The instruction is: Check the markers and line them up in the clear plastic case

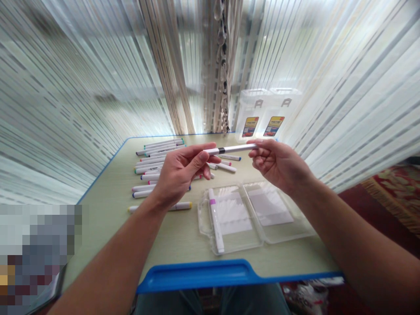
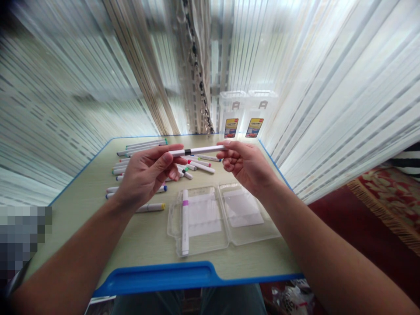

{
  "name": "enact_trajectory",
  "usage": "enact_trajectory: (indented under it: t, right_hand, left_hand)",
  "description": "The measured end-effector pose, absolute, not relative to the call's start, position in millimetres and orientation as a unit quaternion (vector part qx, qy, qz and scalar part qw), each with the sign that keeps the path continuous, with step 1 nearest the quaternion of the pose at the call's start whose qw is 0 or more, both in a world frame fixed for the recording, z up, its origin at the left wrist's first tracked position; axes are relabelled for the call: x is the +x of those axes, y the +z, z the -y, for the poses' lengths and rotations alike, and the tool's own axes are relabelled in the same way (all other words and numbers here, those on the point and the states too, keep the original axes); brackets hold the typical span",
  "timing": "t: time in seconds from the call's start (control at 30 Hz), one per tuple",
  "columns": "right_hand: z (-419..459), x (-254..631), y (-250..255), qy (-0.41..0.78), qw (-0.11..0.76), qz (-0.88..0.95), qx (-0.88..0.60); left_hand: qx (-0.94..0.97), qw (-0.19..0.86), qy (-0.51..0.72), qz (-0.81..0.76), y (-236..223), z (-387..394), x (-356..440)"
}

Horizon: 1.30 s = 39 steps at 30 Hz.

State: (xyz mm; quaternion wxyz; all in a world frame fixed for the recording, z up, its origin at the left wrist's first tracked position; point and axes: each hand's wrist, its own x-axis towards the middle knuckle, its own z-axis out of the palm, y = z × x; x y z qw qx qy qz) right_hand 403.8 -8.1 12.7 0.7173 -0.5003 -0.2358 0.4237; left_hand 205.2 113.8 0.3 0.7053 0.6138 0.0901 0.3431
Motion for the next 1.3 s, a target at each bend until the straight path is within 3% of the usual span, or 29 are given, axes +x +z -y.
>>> enact_trajectory:
  t: [1.0,1.3]
  right_hand:
    - [12,393,11,0.397,0.688,0.351,-0.497]
    - [14,387,11,0.279,0.598,0.467,-0.589]
  left_hand:
    - [0.666,0.633,0.343,-0.196,-1,-114,207]
    - [0.695,0.615,0.318,-0.195,3,-107,209]
